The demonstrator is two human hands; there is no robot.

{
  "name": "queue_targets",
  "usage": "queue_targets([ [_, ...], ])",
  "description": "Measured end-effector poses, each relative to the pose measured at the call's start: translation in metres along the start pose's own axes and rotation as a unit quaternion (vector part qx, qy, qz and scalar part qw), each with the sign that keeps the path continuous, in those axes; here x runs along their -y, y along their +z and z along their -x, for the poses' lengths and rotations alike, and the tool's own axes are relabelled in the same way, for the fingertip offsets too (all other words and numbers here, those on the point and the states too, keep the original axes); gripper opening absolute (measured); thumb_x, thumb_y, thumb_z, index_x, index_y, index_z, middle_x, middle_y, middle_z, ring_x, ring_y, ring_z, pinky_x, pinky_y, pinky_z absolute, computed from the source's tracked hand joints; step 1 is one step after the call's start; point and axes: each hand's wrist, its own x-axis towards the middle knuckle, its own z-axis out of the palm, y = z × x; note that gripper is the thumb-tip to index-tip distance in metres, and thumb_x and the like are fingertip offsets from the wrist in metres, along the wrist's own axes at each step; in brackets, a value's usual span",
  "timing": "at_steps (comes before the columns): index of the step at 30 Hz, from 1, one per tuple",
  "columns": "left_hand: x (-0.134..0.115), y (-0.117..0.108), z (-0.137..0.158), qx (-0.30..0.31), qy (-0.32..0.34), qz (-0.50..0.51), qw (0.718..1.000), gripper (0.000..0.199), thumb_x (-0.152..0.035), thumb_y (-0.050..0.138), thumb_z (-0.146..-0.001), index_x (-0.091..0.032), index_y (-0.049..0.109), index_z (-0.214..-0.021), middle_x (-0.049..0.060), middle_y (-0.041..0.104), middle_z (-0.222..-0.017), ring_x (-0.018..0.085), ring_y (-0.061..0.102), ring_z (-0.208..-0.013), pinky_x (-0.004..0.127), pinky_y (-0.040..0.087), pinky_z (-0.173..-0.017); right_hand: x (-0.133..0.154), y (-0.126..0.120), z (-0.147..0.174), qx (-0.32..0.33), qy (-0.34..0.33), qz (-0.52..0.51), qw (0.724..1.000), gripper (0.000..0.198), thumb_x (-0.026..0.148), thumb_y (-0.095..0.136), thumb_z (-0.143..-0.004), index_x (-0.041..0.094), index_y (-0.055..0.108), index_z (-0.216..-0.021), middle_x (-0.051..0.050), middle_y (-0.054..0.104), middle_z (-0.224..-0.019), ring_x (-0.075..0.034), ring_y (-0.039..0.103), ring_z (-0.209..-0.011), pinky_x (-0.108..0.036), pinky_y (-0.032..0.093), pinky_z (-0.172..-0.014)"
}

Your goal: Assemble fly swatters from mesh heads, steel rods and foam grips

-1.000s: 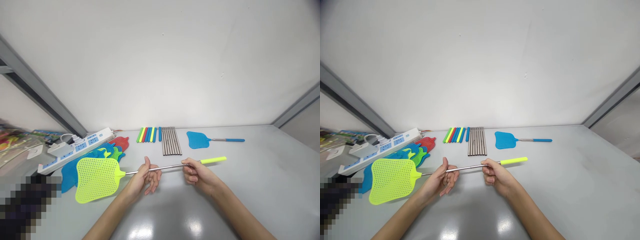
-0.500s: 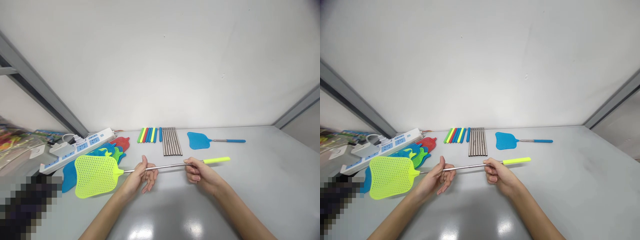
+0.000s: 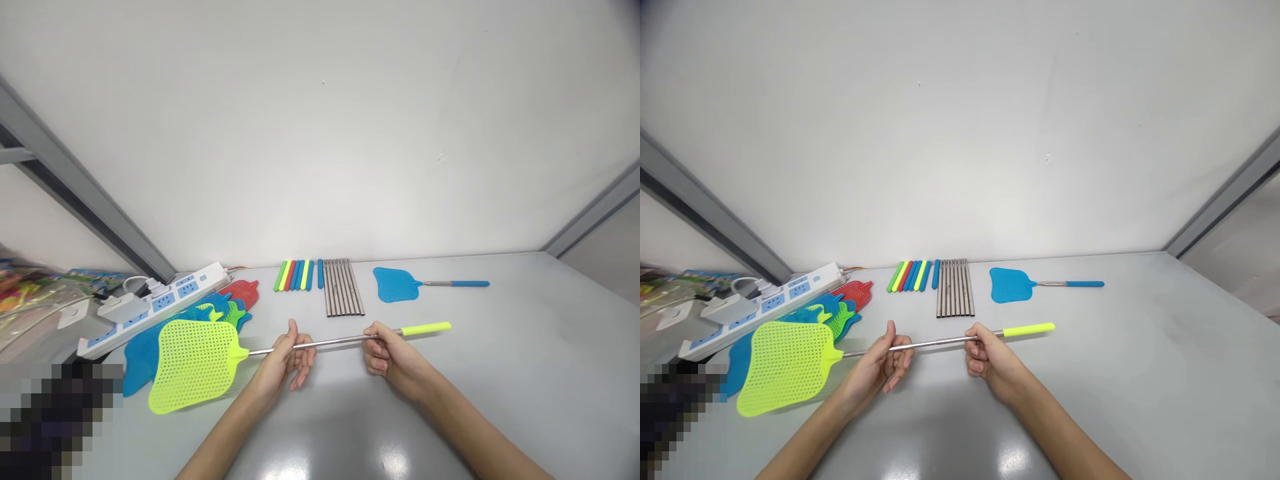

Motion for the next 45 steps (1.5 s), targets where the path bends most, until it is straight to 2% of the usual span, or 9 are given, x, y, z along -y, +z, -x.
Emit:
queue_targets([
  [4,0.003,0.002,-0.001,-0.009,0.001,-0.001,1.000,0.055,-0.057,0.027,-0.077,-0.014,0.047,-0.050,-0.004,0.037,-0.030,0.005,0.029,-0.027,0.017,0.022,-0.031,-0.002,0.001,0.001,0.010,-0.007,0.010,1.000,0.031,0.030,0.045,-0.070,0.017,0.032,-0.045,0.007,0.024,-0.043,-0.005,0.023,-0.037,-0.023,0.021,-0.045],
  [8,0.003,0.006,0.000,-0.027,0.032,0.004,0.999,0.046,-0.051,0.033,-0.078,-0.015,0.047,-0.053,-0.005,0.039,-0.032,0.005,0.030,-0.029,0.017,0.023,-0.033,-0.002,0.006,0.005,0.026,-0.009,0.035,0.999,0.033,0.032,0.045,-0.072,0.016,0.035,-0.046,0.007,0.024,-0.044,-0.005,0.025,-0.039,-0.023,0.022,-0.046],
  [12,0.004,0.016,0.003,-0.047,0.035,-0.033,0.998,0.040,-0.048,0.044,-0.074,-0.015,0.047,-0.053,-0.006,0.037,-0.032,0.005,0.030,-0.031,0.018,0.024,-0.035,-0.009,0.014,0.007,0.052,0.001,0.046,0.998,0.033,0.037,0.046,-0.072,0.015,0.039,-0.049,0.007,0.026,-0.045,-0.005,0.026,-0.040,-0.023,0.021,-0.046],
  [18,0.007,0.027,0.006,-0.022,0.052,-0.098,0.994,0.039,-0.047,0.048,-0.072,-0.015,0.044,-0.050,-0.006,0.037,-0.031,0.005,0.028,-0.031,0.019,0.025,-0.039,-0.028,0.026,0.007,0.083,0.026,0.046,0.995,0.035,0.043,0.046,-0.072,0.015,0.042,-0.051,0.006,0.028,-0.047,-0.005,0.027,-0.041,-0.022,0.019,-0.045],
  [25,0.015,0.027,0.004,0.022,0.064,-0.141,0.988,0.040,-0.045,0.040,-0.078,-0.014,0.053,-0.057,-0.005,0.036,-0.033,0.006,0.030,-0.033,0.020,0.025,-0.040,-0.033,0.027,0.008,0.103,0.023,0.036,0.994,0.032,0.040,0.043,-0.074,0.015,0.041,-0.054,0.004,0.031,-0.049,-0.006,0.027,-0.043,-0.021,0.019,-0.046],
  [33,0.011,0.024,0.002,0.093,0.036,-0.062,0.993,0.044,-0.044,0.035,-0.080,-0.011,0.056,-0.058,-0.001,0.043,-0.039,0.009,0.040,-0.037,0.022,0.030,-0.042,-0.033,0.027,0.006,0.090,0.032,0.029,0.995,0.031,0.038,0.044,-0.073,0.015,0.042,-0.053,0.004,0.033,-0.050,-0.006,0.027,-0.042,-0.021,0.018,-0.045],
  [37,0.013,0.023,-0.001,0.092,0.017,-0.055,0.994,0.044,-0.043,0.036,-0.079,-0.010,0.058,-0.061,-0.001,0.045,-0.041,0.009,0.041,-0.037,0.022,0.031,-0.041,-0.032,0.026,0.004,0.079,0.057,0.010,0.995,0.031,0.036,0.046,-0.072,0.014,0.043,-0.050,0.004,0.034,-0.049,-0.005,0.028,-0.042,-0.020,0.021,-0.046],
  [45,0.014,0.022,-0.003,0.090,0.030,-0.080,0.992,0.046,-0.043,0.030,-0.082,-0.010,0.061,-0.075,-0.001,0.048,-0.043,0.009,0.040,-0.037,0.021,0.032,-0.042,-0.031,0.022,0.001,0.069,0.072,-0.023,0.995,0.030,0.036,0.049,-0.070,0.013,0.046,-0.052,0.005,0.035,-0.048,-0.005,0.030,-0.041,-0.020,0.024,-0.047],
])
